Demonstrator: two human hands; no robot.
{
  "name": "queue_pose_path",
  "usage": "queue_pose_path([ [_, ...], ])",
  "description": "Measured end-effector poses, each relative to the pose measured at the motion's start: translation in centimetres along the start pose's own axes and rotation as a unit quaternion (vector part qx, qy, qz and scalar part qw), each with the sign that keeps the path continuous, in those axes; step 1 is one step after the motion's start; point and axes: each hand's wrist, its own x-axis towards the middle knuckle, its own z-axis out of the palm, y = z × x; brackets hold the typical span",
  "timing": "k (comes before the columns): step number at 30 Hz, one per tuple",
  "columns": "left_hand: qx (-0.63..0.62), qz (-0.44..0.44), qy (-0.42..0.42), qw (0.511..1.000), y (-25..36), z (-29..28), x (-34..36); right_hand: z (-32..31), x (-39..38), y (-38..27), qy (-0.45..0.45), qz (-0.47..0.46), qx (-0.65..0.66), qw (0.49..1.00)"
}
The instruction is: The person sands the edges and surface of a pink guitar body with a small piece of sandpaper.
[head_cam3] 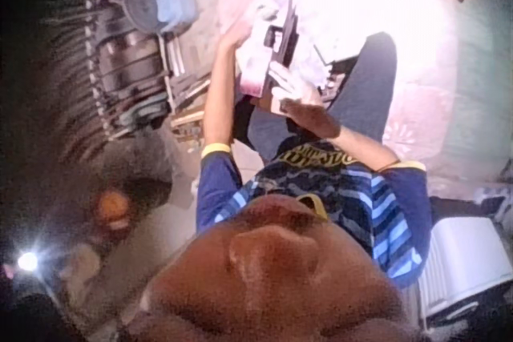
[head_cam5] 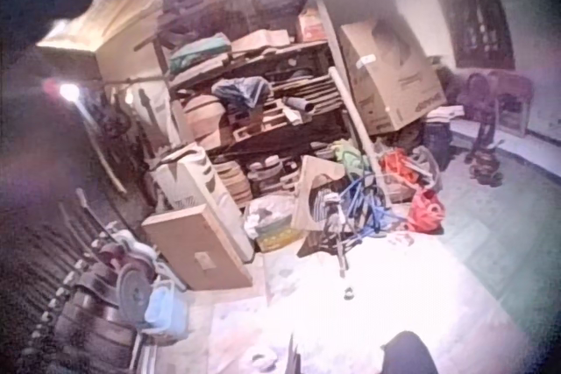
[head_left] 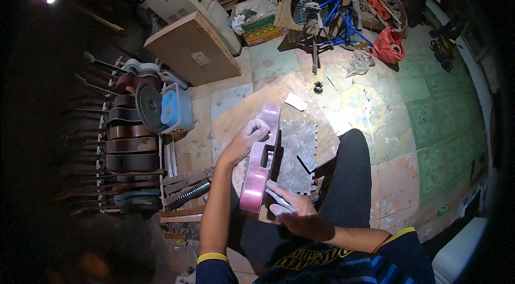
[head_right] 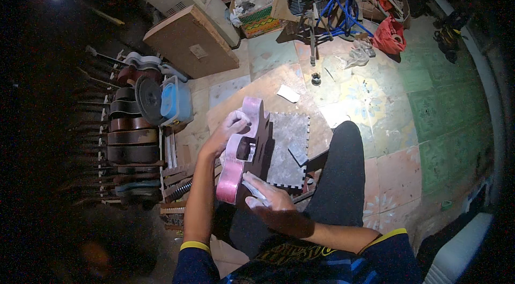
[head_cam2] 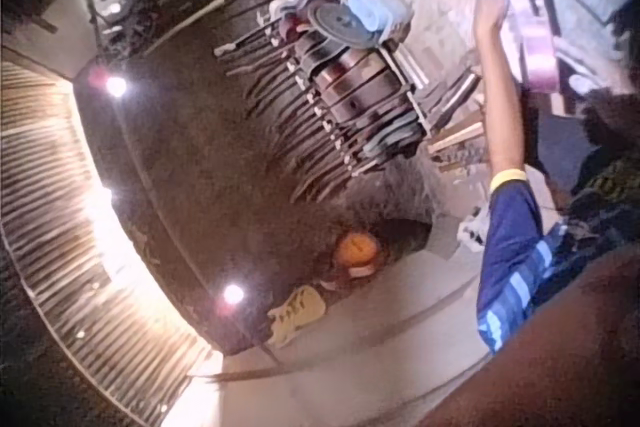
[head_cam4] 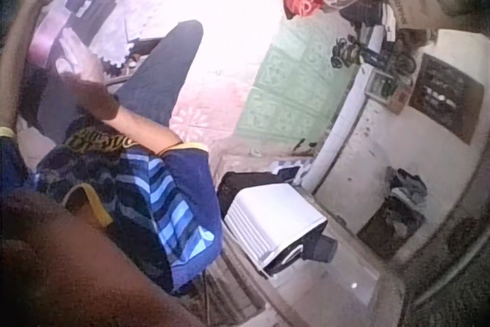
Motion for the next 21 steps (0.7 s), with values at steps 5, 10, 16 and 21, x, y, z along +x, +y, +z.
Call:
queue_pose_path([
  [5,0.116,0.031,0.023,0.992,2.3,0.6,2.5,-0.7,0.3,-0.3,-0.015,0.040,0.011,0.999],
  [10,0.144,0.072,0.051,0.986,2.5,1.3,4.3,0.4,0.0,0.2,0.020,0.017,-0.066,0.997],
  [16,0.155,0.084,0.040,0.983,1.7,1.6,5.1,0.4,0.0,1.1,0.029,-0.013,-0.012,0.999],
  [21,0.032,0.103,0.016,0.994,-0.7,0.9,7.4,0.5,-0.3,1.1,0.003,-0.017,-0.053,0.998],
])
